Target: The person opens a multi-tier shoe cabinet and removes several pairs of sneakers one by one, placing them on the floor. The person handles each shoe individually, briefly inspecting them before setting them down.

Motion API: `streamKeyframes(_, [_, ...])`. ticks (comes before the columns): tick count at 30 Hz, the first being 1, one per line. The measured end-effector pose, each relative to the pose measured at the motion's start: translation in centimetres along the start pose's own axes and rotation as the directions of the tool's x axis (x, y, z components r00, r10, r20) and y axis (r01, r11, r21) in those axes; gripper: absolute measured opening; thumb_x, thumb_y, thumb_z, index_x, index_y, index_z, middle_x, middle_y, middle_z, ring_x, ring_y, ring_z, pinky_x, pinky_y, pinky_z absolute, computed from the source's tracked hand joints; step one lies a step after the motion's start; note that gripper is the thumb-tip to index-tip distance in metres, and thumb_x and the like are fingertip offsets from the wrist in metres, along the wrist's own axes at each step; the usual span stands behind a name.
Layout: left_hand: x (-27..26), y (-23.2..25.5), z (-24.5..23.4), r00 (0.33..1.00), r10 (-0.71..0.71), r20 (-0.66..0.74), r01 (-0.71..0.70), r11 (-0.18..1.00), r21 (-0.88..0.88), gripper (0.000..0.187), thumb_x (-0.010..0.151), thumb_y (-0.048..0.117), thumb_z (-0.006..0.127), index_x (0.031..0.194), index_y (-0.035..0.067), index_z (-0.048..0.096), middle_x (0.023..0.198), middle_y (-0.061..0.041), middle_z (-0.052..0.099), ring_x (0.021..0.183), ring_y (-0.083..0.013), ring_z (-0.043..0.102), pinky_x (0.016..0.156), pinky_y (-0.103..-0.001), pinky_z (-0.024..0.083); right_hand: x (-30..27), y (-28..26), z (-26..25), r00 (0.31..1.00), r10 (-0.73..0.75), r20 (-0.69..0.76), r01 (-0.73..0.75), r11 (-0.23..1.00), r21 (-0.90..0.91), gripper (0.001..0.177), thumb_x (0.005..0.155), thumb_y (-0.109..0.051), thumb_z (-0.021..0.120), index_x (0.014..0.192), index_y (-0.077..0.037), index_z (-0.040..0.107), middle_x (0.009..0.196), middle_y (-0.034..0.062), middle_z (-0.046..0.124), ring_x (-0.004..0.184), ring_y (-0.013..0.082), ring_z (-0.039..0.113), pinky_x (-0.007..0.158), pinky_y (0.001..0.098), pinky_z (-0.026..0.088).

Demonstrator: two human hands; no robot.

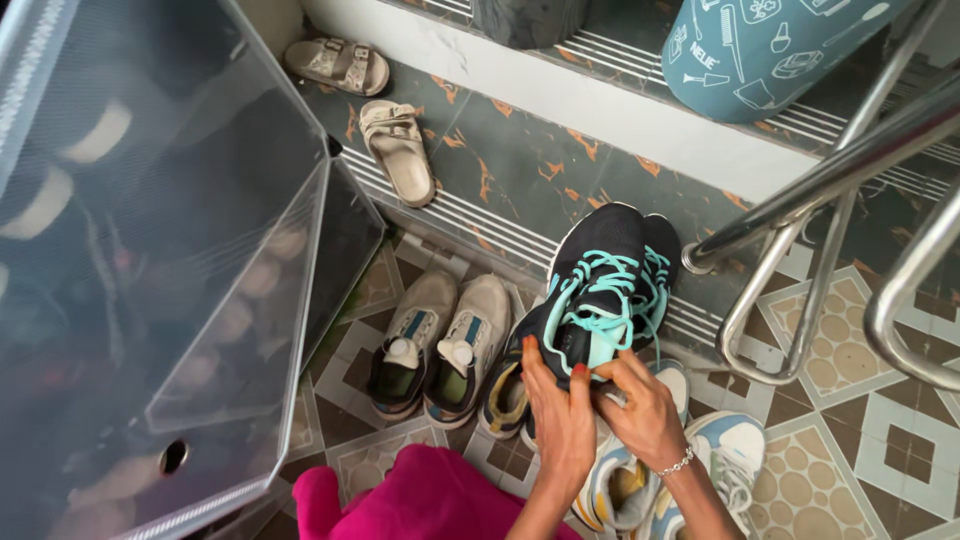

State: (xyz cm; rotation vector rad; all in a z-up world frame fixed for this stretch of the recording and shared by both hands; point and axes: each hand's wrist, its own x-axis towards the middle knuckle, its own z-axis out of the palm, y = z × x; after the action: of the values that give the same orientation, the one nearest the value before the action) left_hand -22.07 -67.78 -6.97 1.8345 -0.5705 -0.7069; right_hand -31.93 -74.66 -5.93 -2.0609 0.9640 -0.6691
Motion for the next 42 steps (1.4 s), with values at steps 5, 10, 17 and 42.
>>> streamKeyframes(5, [3.3,-1.4,2.4,1.000,-0.004,0.022,0.003,0.999,0.042,0.079,0.100,0.037,0.052,0.158,-0.003,0.016,0.165,-0.026,0.021,0.152,-0.0422,0.019,0.123,-0.048,0.012,2.6,3.0,0.6,1.000,0.009,-0.018,-0.009,0.999,-0.044,0.021,0.076,-0.009,0.076,0.093,-0.006,0.065,0.099,0.0131,0.065,0.084,0.0368,0.068,0.069,0.0419,0.053])
streamKeyframes(10, [6.6,-2.7,4.2,0.998,-0.031,0.050,0.031,0.999,0.010,0.080,0.098,0.038,0.053,0.158,-0.002,0.017,0.165,-0.024,0.022,0.153,-0.0394,0.022,0.123,-0.044,0.018,5.4,6.7,1.3,1.000,0.017,0.013,-0.017,0.999,-0.044,0.020,0.077,-0.007,0.074,0.095,-0.005,0.064,0.098,0.0124,0.065,0.082,0.0331,0.069,0.068,0.0398,0.054])
streamKeyframes(17, [11.5,-4.8,5.8,0.991,-0.063,0.122,0.047,0.990,0.130,0.082,0.099,0.044,0.055,0.157,-0.003,0.020,0.164,-0.023,0.027,0.152,-0.0354,0.027,0.122,-0.039,0.022,9.3,11.7,3.0,0.998,0.049,0.049,-0.049,0.999,-0.002,0.018,0.078,-0.007,0.071,0.095,-0.003,0.063,0.111,0.0172,0.062,0.082,0.0338,0.072,0.070,0.0406,0.056])
streamKeyframes(42, [16.3,-11.0,8.9,0.967,-0.110,0.232,0.058,0.973,0.222,0.074,0.098,0.032,0.057,0.155,-0.003,0.026,0.164,-0.025,0.024,0.152,-0.0368,0.026,0.122,-0.038,0.025,10.0,14.4,8.0,0.985,0.156,-0.070,-0.168,0.964,-0.206,0.036,0.082,0.003,0.065,0.116,-0.008,0.064,0.133,0.0251,0.057,0.107,0.0470,0.062,0.086,0.0487,0.054])
